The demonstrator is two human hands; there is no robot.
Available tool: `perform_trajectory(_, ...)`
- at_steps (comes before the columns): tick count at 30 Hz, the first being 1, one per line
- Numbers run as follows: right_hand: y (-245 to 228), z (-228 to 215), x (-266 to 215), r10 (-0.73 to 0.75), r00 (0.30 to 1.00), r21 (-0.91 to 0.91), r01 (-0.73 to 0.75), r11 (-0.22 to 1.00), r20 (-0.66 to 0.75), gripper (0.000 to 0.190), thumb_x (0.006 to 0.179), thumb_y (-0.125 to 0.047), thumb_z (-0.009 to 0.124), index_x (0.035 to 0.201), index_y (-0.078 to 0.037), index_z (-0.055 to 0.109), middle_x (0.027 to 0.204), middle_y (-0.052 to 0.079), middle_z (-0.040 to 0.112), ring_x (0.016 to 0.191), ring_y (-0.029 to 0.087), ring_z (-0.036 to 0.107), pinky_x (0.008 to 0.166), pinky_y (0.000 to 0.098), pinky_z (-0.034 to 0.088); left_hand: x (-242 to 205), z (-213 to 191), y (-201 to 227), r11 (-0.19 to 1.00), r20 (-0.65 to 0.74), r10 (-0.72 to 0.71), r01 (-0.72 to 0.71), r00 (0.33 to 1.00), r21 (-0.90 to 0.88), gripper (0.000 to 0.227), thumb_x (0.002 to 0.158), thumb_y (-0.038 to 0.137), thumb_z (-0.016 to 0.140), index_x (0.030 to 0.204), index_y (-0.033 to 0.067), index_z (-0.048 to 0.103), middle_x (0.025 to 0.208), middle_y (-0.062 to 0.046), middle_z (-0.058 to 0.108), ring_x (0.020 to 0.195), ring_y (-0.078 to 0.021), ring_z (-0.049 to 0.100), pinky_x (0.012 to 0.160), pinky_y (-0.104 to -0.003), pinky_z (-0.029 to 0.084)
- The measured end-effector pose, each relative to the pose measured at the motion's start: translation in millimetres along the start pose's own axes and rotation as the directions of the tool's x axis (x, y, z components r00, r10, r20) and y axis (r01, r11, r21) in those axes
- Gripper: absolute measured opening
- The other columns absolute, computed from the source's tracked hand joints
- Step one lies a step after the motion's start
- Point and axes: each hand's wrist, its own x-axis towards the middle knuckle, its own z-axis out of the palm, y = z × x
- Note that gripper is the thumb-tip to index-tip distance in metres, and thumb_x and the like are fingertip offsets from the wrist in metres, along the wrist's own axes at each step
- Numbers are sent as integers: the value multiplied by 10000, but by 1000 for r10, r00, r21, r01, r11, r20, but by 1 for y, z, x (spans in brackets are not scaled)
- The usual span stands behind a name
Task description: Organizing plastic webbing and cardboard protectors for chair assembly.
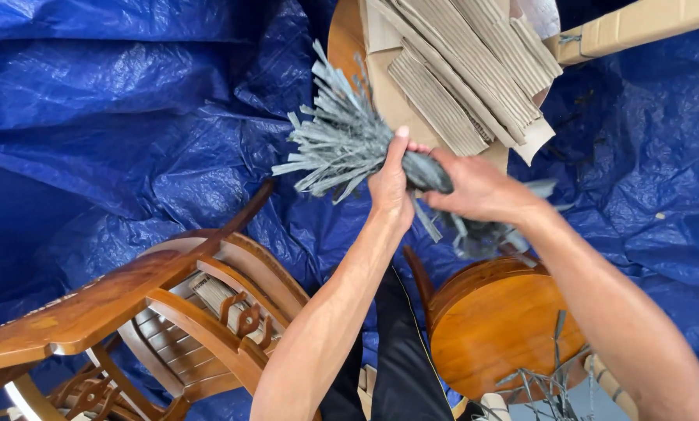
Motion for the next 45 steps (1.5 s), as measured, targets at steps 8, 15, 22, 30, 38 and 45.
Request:
perform_trajectory(8, -32, -72, -12, -39, 985, -588, -70, 806, -171, 525, 850, -299, 721, 1276, -39, 560, 939, 220, 734, 824, 385, 735, 737, 489, 582, 1, 78, 25, 972, 204, -79, 121, 976, -200, 271, 925, 335, 758, 872, 92, 649, 894, -64, 683, 885, -179, 660, 885, -355, 526)
perform_trajectory(15, -7, -56, 7, -103, 992, -407, 64, 911, -74, 679, 756, -347, 757, 1282, 11, 519, 1206, 245, 650, 1048, 388, 676, 875, 483, 540, 4, 61, 25, 971, 200, 6, 42, 980, -233, 274, 931, 277, 791, 837, 77, 629, 845, -59, 638, 859, -197, 649, 878, -369, 552)
perform_trajectory(22, 22, -8, 17, -269, 961, 19, 271, 962, -64, 1037, 779, -467, 856, 1481, 94, 339, 1424, 288, 530, 1363, 332, 500, 1094, 415, 416, -8, 45, 33, 999, 141, 20, -14, 990, -47, 296, 910, 277, 791, 797, 63, 621, 798, -54, 638, 782, -173, 656, 789, -339, 585)
perform_trajectory(30, -3, 9, 14, -101, 971, 79, 121, 990, -218, 499, 898, -288, 715, 1300, -14, 605, 1006, 196, 729, 960, 335, 712, 864, 444, 559, 28, 34, 59, 996, 164, -67, 55, 984, 75, 294, 863, 334, 793, 799, 77, 664, 760, -75, 661, 719, -180, 656, 704, -339, 564)
perform_trajectory(38, 10, 19, 52, -157, 934, -378, 25, 925, -322, 384, 916, -160, 701, 1185, 49, 524, 785, 315, 658, 824, 515, 641, 742, 594, 496, 120, 22, 62, 973, 27, 227, -228, 974, 40, 204, 852, 162, 774, 764, 36, 640, 664, -55, 619, 542, -171, 610, 517, -350, 560)
perform_trajectory(45, 49, 25, 107, -274, 844, -357, 106, 928, -461, 464, 896, -104, 700, 1261, 91, 490, 833, 320, 658, 804, 521, 655, 723, 589, 511, 153, 24, 42, 951, 112, 275, -287, 955, 110, 332, 878, 219, 817, 986, -47, 650, 836, -148, 687, 706, -238, 673, 603, -397, 557)
